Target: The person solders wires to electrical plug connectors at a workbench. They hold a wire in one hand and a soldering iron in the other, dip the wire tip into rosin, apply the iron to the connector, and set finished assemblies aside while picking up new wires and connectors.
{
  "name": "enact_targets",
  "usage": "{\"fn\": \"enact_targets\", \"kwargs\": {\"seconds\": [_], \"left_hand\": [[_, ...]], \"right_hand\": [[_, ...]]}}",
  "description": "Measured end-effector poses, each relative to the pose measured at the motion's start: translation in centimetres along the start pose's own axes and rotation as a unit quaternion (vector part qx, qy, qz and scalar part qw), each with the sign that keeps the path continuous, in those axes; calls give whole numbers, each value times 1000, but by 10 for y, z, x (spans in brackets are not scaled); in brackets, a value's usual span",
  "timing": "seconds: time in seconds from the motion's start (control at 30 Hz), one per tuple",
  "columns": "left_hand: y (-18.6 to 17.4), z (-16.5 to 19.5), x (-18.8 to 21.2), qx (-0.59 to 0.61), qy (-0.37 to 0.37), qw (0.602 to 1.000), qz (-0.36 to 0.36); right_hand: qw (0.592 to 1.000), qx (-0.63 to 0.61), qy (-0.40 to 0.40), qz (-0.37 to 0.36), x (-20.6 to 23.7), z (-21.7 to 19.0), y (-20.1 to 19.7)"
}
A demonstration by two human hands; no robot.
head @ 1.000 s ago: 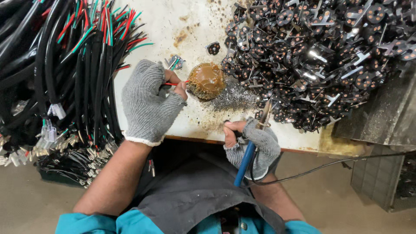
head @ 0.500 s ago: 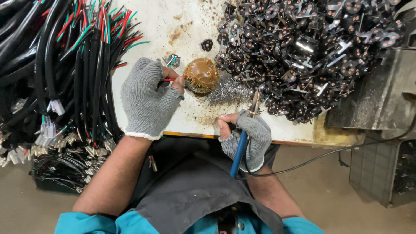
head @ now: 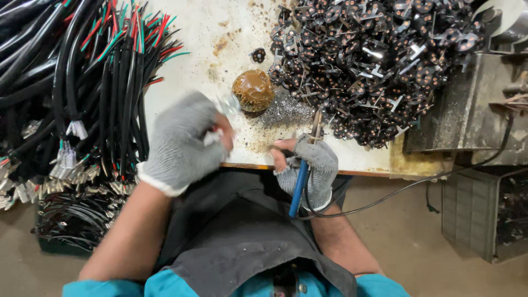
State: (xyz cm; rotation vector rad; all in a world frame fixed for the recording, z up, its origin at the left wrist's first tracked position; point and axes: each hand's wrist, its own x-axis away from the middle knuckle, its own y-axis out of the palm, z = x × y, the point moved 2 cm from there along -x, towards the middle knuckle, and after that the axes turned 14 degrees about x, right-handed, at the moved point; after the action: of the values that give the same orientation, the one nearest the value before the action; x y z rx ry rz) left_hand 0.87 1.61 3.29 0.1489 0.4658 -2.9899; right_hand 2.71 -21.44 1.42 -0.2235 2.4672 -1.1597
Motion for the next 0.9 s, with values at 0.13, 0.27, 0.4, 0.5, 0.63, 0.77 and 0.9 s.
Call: {"fn": "enact_targets", "kwargs": {"seconds": [0.13,0.27,0.4,0.5,0.63,0.77,0.9], "left_hand": [[4,5,19,118,-114,973,-161],[27,4,31,194,-179,949,-171],[36,11,34,177,-158,954,-181],[25,19,32,124,-59,973,-184],[19,13,27,97,7,968,-230],[30,-2,24,-32,13,996,-85],[38,-8,28,-55,51,997,-20]], "right_hand": [[980,-84,-164,76,0,-2,2],[973,-228,-28,-2,13,8,8],[966,-255,33,-38,12,16,10],[992,-98,-13,-78,3,12,5],[990,-59,-74,-101,-9,1,1],[993,41,-49,-96,-12,-5,3],[996,36,-66,-45,-10,-5,2]]}}
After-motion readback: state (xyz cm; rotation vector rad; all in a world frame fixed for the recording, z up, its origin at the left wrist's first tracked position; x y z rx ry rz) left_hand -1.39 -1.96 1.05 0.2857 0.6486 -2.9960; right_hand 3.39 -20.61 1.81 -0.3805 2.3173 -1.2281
